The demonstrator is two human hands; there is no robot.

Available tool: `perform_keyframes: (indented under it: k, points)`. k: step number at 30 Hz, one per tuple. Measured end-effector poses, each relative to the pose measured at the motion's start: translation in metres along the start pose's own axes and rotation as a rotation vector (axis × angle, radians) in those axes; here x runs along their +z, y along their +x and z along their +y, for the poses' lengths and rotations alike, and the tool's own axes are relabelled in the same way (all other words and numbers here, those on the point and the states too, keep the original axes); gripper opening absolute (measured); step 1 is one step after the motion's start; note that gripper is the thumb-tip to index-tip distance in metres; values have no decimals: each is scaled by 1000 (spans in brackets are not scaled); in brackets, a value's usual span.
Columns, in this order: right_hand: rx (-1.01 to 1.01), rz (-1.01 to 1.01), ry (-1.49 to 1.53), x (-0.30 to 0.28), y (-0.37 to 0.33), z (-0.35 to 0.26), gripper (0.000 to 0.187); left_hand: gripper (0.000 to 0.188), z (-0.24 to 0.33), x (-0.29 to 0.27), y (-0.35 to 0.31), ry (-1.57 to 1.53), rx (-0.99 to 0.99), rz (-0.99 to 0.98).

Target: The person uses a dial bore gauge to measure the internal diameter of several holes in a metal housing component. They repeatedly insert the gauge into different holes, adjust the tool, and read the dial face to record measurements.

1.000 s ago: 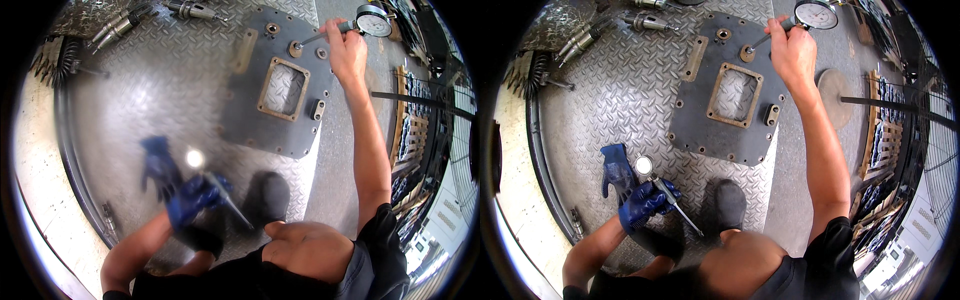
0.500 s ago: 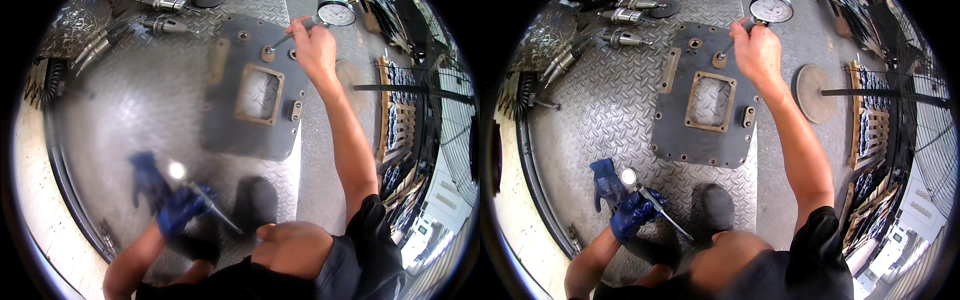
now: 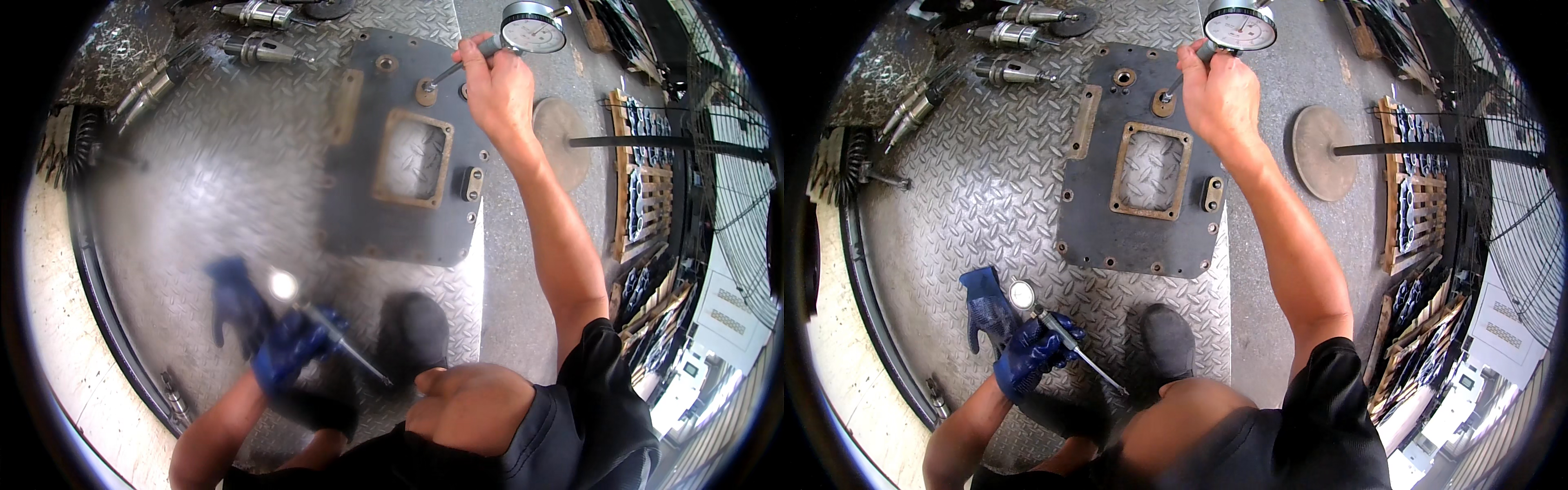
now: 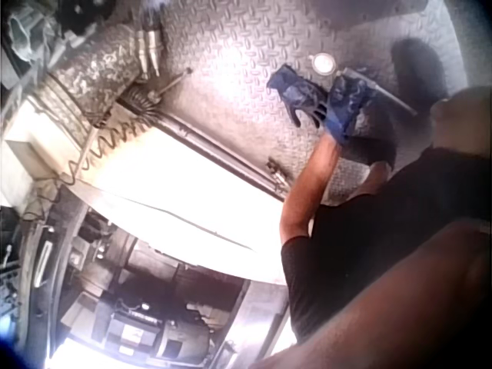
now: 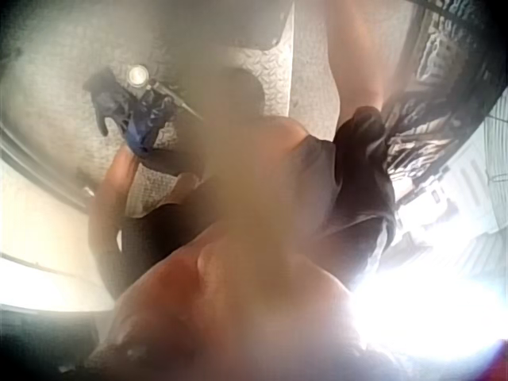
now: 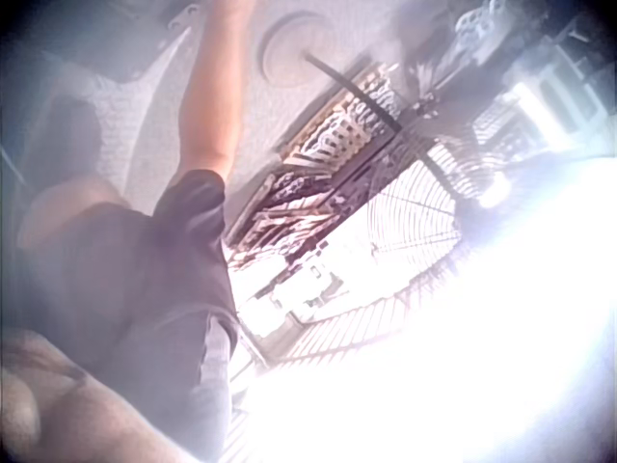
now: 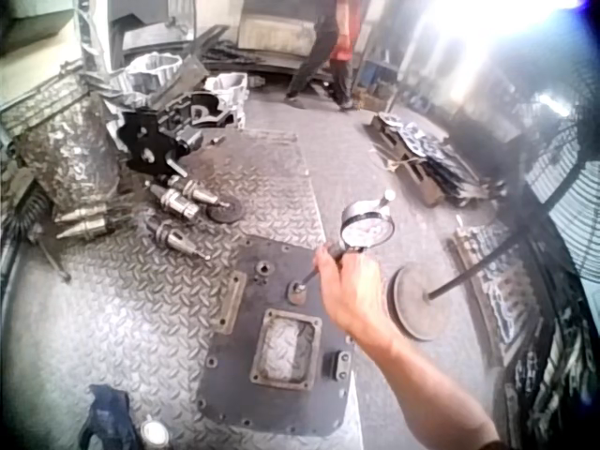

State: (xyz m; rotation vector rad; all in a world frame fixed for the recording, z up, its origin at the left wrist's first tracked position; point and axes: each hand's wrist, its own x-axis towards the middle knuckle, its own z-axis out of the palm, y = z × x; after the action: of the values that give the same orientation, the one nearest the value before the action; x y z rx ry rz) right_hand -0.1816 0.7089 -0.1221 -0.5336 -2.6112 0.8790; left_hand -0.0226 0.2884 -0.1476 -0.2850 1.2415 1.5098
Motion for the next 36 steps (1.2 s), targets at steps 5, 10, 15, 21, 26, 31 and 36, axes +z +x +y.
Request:
perform_keyframes:
  k: [5, 10, 15, 21, 26, 31, 36]
  points:
    - [-16, 1, 9, -1, 1, 0, 32, 36, 1, 0, 0, 12, -1, 2]
    - [-18, -11, -22, -1, 7, -2, 32, 34, 1, 0, 0, 4, 5, 4]
    - [-7, -18, -11, -2, 7, -2, 33, 38, 5, -3, -1, -106, -100, -40]
    - [-4, -18, -30, -3, 2, -4, 32, 39, 2, -4, -2, -125, -105, -32]
    - [3, -13, -8, -3, 1, -3, 31, 39, 0, -6, 1, -112, -100, -54]
    - [-17, -14, -22, -1, 6, -2, 31, 37, -3, -2, 2, -72, -46, 0]
    - [12, -7, 9, -1, 5, -4, 32, 34, 0, 1, 2, -8, -1, 22]
